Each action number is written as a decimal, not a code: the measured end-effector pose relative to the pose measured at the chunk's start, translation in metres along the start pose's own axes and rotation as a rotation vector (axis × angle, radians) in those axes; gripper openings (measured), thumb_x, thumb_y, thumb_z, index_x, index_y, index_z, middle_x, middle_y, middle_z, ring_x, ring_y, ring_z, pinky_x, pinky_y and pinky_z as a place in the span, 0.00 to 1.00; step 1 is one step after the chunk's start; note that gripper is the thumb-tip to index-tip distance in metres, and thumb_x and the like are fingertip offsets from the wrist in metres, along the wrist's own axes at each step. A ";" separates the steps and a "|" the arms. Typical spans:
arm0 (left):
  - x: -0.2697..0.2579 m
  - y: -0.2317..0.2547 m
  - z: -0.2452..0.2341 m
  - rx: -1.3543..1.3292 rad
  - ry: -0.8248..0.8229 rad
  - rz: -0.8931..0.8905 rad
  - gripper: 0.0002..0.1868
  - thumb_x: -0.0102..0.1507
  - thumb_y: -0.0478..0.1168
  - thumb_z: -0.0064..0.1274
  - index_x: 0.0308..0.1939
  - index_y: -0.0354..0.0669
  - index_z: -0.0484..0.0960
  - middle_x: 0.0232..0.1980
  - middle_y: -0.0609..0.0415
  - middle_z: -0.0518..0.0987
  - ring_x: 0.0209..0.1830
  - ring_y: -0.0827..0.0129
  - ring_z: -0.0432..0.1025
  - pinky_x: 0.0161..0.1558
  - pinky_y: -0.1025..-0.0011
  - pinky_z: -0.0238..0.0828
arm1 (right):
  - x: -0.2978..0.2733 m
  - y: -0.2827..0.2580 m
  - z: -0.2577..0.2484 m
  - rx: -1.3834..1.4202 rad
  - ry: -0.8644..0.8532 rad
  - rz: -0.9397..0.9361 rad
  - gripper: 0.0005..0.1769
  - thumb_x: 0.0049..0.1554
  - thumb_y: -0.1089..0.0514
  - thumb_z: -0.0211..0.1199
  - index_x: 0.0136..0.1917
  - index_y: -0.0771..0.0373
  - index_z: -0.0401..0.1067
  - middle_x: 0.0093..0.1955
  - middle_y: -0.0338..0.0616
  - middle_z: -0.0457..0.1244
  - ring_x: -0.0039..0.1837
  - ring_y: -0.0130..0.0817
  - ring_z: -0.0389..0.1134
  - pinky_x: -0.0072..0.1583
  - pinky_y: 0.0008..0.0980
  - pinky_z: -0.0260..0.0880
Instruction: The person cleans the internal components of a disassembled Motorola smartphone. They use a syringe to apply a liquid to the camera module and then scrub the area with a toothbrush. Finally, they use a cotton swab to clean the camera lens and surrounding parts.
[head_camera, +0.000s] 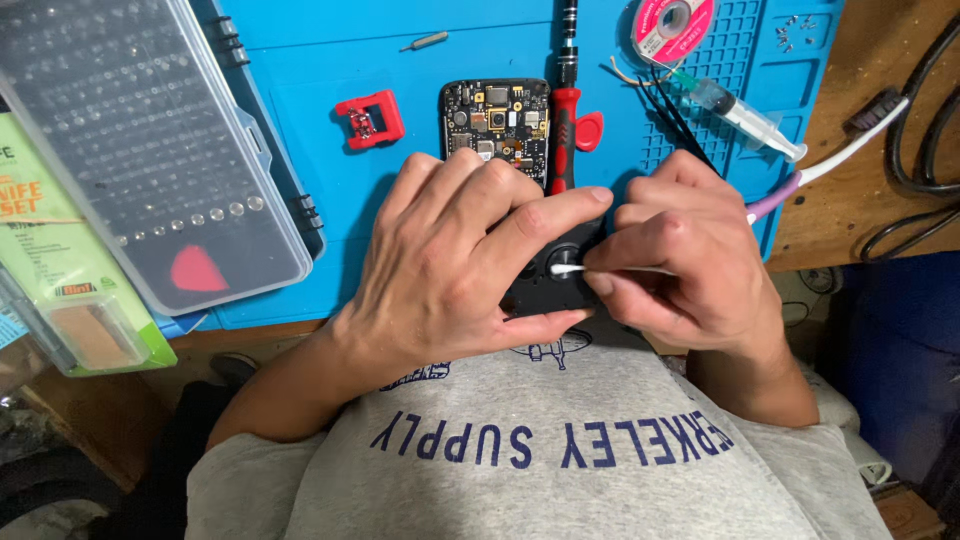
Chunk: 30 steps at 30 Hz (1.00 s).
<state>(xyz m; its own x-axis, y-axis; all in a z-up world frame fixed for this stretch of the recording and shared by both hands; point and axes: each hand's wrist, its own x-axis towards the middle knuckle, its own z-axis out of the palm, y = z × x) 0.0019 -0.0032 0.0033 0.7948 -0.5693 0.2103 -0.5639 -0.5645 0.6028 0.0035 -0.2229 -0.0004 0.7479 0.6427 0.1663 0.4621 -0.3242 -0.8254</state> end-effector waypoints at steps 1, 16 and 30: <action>0.000 0.000 0.000 0.000 0.000 0.000 0.31 0.60 0.63 0.65 0.57 0.50 0.76 0.39 0.54 0.68 0.36 0.58 0.62 0.37 0.60 0.53 | -0.001 0.001 -0.002 -0.001 0.000 0.000 0.04 0.59 0.59 0.51 0.42 0.60 0.63 0.28 0.36 0.53 0.30 0.38 0.50 0.45 0.39 0.48; -0.001 0.003 0.006 -0.027 0.022 0.011 0.29 0.64 0.64 0.54 0.58 0.48 0.75 0.41 0.53 0.69 0.37 0.58 0.63 0.39 0.60 0.55 | -0.011 0.003 -0.012 -0.002 -0.108 0.040 0.05 0.60 0.57 0.47 0.42 0.59 0.58 0.29 0.36 0.54 0.32 0.40 0.53 0.46 0.42 0.49; 0.002 0.004 0.008 -0.046 0.033 0.020 0.28 0.65 0.63 0.48 0.57 0.48 0.75 0.41 0.55 0.72 0.36 0.59 0.62 0.39 0.61 0.55 | -0.012 0.002 -0.017 -0.040 -0.078 0.047 0.05 0.58 0.58 0.50 0.40 0.58 0.59 0.28 0.35 0.52 0.31 0.37 0.51 0.45 0.40 0.50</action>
<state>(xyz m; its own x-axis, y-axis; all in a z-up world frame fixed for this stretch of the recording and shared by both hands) -0.0008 -0.0114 0.0001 0.7907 -0.5601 0.2472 -0.5695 -0.5249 0.6326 0.0037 -0.2429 0.0048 0.7304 0.6779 0.0839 0.4473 -0.3817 -0.8089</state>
